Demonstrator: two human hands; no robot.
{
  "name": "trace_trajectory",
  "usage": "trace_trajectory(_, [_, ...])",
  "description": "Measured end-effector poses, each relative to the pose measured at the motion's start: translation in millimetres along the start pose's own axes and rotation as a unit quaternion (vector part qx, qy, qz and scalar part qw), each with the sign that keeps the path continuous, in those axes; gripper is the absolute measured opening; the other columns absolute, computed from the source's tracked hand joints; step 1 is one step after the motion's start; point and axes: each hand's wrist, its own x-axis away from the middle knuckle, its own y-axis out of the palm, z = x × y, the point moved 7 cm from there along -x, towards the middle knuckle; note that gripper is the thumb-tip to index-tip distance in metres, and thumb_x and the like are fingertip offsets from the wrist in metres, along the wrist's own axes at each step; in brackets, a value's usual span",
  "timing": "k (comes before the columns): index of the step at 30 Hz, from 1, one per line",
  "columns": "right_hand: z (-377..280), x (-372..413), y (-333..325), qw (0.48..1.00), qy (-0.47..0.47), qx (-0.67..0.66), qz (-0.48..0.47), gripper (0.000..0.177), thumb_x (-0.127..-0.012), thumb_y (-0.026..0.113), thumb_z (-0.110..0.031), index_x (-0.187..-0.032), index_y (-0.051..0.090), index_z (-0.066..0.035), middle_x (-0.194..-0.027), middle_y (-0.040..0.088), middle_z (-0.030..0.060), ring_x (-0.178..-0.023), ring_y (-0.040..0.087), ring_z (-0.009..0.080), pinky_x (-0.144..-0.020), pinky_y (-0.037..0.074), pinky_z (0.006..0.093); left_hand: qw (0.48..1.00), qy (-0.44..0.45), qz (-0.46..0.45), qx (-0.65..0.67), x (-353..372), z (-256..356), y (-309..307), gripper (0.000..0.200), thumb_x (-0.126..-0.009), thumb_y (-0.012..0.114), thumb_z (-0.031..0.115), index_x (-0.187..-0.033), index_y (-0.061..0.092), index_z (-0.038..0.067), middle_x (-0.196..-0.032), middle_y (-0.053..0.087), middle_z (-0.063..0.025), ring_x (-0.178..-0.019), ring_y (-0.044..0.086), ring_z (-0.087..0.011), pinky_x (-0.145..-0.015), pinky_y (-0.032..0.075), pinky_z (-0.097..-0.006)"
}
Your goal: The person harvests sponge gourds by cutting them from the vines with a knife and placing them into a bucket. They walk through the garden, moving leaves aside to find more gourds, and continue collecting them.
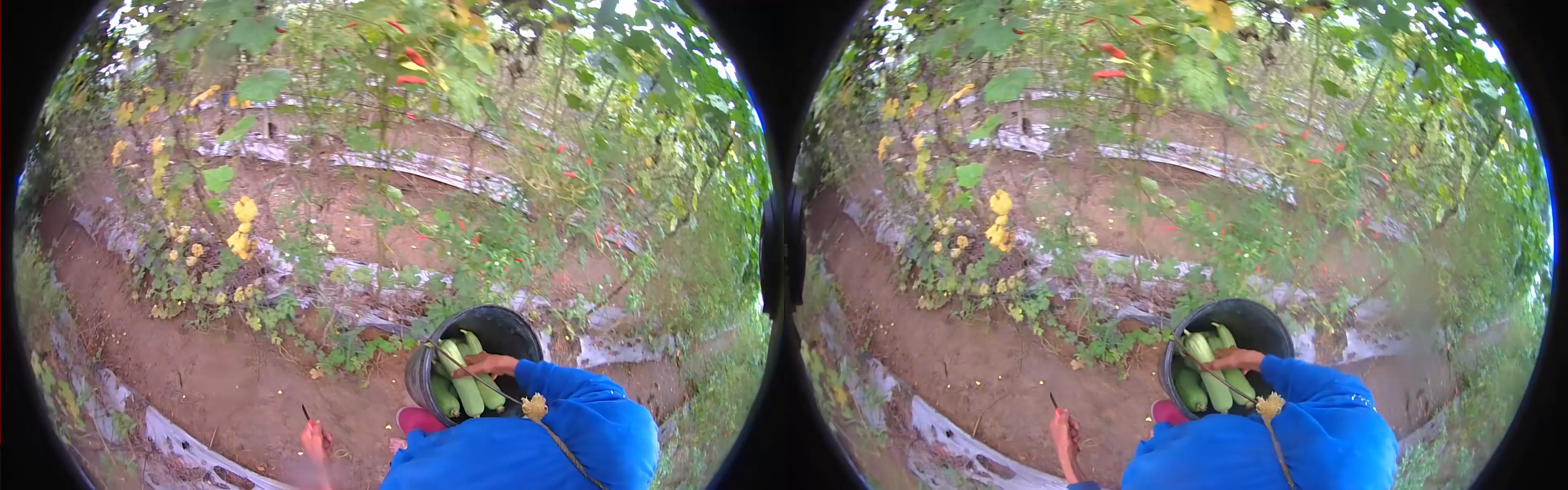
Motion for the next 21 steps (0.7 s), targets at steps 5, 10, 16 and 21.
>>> trace_trajectory(5, [-56.7,-20.2,-22.1,0.995,-0.057,0.024,-0.080,0.074,-0.076,0.064,-0.064,-0.130,0.060,-0.014,-0.122,0.058,0.0024,-0.097,0.053,0.0180,-0.071,0.047,0.0334,0.998,0.041,0.029,0.043,-24.5,18.9,-35.3,0.027,-0.094,0.053,0.031,-0.075,0.047,0.013,-0.051,0.048,-0.0025,-0.035,0.037,-0.0098,-0.032,0.024,-0.0251])
trace_trajectory(10, [-133.5,-73.2,-62.2,0.985,-0.097,-0.004,-0.146,0.065,-0.078,0.065,-0.056,-0.130,0.061,-0.017,-0.126,0.060,-0.0046,-0.096,0.054,0.0129,-0.075,0.046,0.0291,0.993,-0.007,0.105,0.047,-64.3,4.8,-83.8,0.025,-0.094,0.053,0.028,-0.076,0.047,0.013,-0.051,0.047,-0.0033,-0.035,0.035,-0.0107,-0.032,0.025,-0.0268])
trace_trajectory(16, [-317.2,-101.8,-104.0,0.970,-0.185,0.097,-0.122,0.056,-0.079,0.065,-0.056,-0.120,0.066,-0.018,-0.109,0.062,-0.0083,-0.087,0.050,0.0090,-0.069,0.041,0.0225,0.982,-0.087,0.149,0.077,-135.1,55.9,-124.8,0.018,-0.093,0.054,0.028,-0.085,0.049,0.013,-0.056,0.050,-0.0030,-0.038,0.040,-0.0116,-0.034,0.028,-0.0283])
trace_trajectory(21, [-390.7,-166.9,-129.8,0.868,-0.330,0.354,-0.109,0.042,-0.080,0.069,-0.040,-0.107,0.070,-0.008,-0.098,0.070,0.0082,-0.089,0.064,0.0196,-0.074,0.050,0.0365,0.985,0.021,0.147,0.088,-176.0,144.7,-148.8,0.017,-0.093,0.056,0.030,-0.091,0.050,0.013,-0.060,0.052,-0.0029,-0.043,0.045,-0.0120,-0.038,0.034,-0.0260])
